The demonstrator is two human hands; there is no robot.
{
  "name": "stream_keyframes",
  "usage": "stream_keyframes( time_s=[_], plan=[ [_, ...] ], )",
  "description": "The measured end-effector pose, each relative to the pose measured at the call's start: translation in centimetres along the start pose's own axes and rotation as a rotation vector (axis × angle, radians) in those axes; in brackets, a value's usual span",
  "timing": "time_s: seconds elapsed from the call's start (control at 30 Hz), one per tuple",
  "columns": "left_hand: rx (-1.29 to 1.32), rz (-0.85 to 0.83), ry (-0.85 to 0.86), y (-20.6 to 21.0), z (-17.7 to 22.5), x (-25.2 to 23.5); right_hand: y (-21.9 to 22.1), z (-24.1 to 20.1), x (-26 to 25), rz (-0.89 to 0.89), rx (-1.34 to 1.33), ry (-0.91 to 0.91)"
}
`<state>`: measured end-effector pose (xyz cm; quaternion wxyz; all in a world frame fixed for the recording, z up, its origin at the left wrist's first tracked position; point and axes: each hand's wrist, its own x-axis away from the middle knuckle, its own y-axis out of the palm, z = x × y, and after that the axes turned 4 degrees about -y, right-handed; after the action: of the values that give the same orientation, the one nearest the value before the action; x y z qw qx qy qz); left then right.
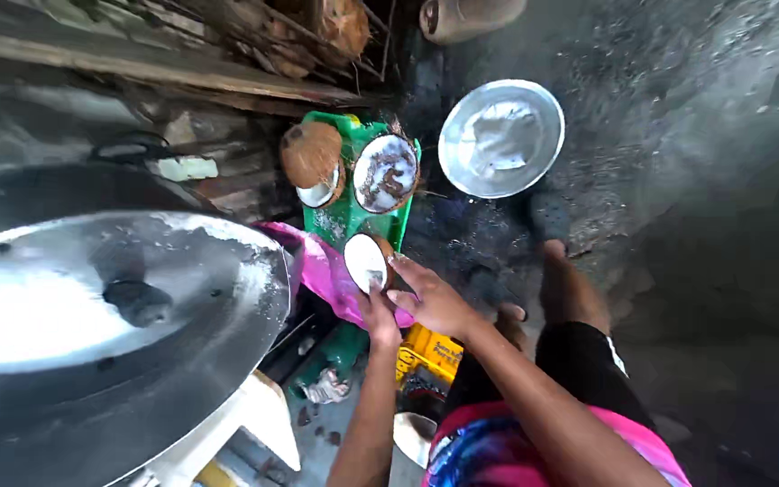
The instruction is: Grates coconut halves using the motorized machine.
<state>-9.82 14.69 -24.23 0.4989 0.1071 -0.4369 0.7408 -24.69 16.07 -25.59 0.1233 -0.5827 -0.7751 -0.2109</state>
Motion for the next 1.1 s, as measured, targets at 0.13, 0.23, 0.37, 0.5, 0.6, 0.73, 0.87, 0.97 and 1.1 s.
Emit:
stream_keyframes(
  time_s=[0.13, 0.23, 0.37, 0.5, 0.6, 0.73, 0.87, 0.97, 1.1],
  plan=[
    [-0.033, 0.020, -0.135, 0.5, 1.7, 1.4, -3.0, 0.0, -0.5, -0.040, 0.100, -0.001],
    [-0.003, 0.023, -0.163, -0.5, 2.4, 1.4, -2.9, -1.3, -1.2, 0.025, 0.176, -0.008],
    [0.094, 0.018, -0.188, -1.7, 3.6, 0.1, -1.0, -3.0, -3.3, 0.098, 0.124, -0.106],
    [0.168, -0.110, -0.189, -3.2, 3.2, -0.9, 1.3, -4.6, -5.8, 0.195, 0.210, -0.115],
    [0.184, -0.214, -0.141, -3.4, 1.7, -0.7, 2.9, -5.3, -6.7, 0.308, 0.431, -0.132],
    [0.279, -0.074, -0.114, -5.5, 1.2, -1.6, 6.1, -7.2, -8.0, 0.378, 0.468, -0.326],
    [0.443, 0.138, 0.004, -9.7, 1.4, -7.5, 8.5, -9.5, -13.0, 0.141, 0.111, -0.079],
    [0.275, 0.408, 0.151, -10.8, 2.5, -11.2, 8.9, -9.6, -16.6, 0.242, -0.027, 0.043],
    [-0.087, 0.348, 0.365, -12.8, 1.7, -14.3, 7.8, -9.2, -17.9, 0.221, -0.028, -0.037]
  ],
)
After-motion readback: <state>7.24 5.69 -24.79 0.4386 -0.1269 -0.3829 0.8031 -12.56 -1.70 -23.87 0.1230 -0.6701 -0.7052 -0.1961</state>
